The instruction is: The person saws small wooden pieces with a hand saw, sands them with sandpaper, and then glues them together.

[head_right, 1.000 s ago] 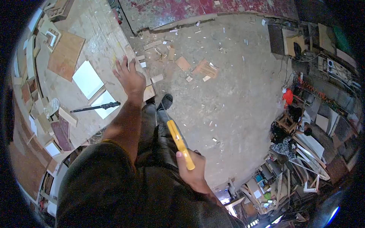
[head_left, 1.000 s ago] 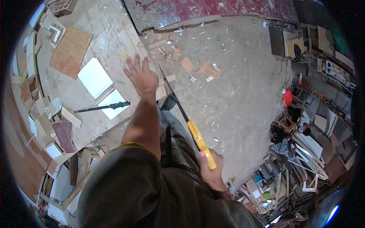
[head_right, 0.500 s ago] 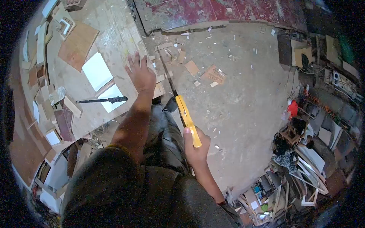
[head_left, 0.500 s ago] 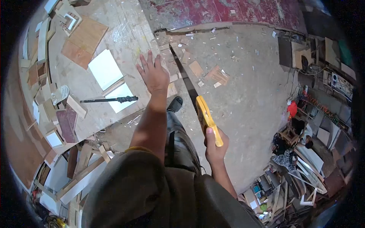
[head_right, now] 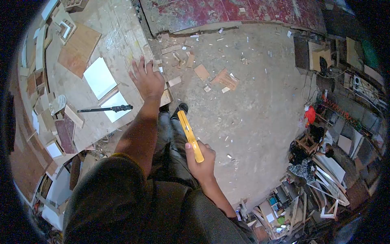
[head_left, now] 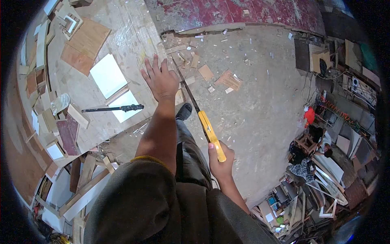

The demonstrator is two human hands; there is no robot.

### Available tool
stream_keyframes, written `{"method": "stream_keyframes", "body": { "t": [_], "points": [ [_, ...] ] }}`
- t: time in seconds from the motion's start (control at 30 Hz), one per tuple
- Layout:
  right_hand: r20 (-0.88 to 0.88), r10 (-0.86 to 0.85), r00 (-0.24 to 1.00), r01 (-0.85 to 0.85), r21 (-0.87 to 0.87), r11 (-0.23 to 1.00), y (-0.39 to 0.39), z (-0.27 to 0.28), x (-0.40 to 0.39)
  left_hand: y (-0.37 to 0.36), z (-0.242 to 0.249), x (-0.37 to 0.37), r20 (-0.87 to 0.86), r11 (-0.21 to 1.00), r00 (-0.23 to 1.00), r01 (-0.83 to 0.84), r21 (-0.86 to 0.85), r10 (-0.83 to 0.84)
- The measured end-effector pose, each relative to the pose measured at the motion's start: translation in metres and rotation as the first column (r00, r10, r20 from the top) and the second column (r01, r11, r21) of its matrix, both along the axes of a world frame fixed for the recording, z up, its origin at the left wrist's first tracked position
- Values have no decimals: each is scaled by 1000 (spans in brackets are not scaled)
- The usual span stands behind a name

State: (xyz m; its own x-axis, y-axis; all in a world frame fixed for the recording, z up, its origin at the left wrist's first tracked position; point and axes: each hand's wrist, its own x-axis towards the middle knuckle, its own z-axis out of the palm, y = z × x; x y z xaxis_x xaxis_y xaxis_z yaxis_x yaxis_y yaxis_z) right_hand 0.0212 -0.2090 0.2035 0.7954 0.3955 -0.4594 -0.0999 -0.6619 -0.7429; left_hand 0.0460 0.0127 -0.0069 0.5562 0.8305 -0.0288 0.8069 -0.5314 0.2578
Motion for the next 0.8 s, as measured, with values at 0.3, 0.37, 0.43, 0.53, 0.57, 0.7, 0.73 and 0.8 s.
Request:
{"method": "stream_keyframes", "body": {
  "t": [0.3,0.37,0.43,0.53,0.57,0.7,0.73,0.8],
  "points": [
    [78,71,994,-69,-32,997,10,4,2,0,-3,0,21,1000,1000,17,-25,-16],
    [79,62,995,-60,-36,998,14,6,4,1,-2,-1,13,999,1000,23,-30,-23],
    [12,-36,999,36,-52,998,20,11,7,0,0,0,8,999,999,32,-41,-32],
    [29,-45,999,46,-39,998,19,10,6,-2,2,1,30,999,999,32,-34,-31],
    [28,-42,999,43,-38,998,15,10,4,-1,3,1,25,998,999,29,-50,-28],
    [87,51,995,-51,2,999,-6,-10,-3,1,0,0,27,998,999,43,-40,-42],
    [115,27,993,-30,27,999,-8,-15,-6,2,-1,0,24,998,999,45,-38,-44],
    [113,19,993,-24,42,999,-11,-21,-10,1,-1,0,14,998,999,47,-46,-46]
  ]
}}
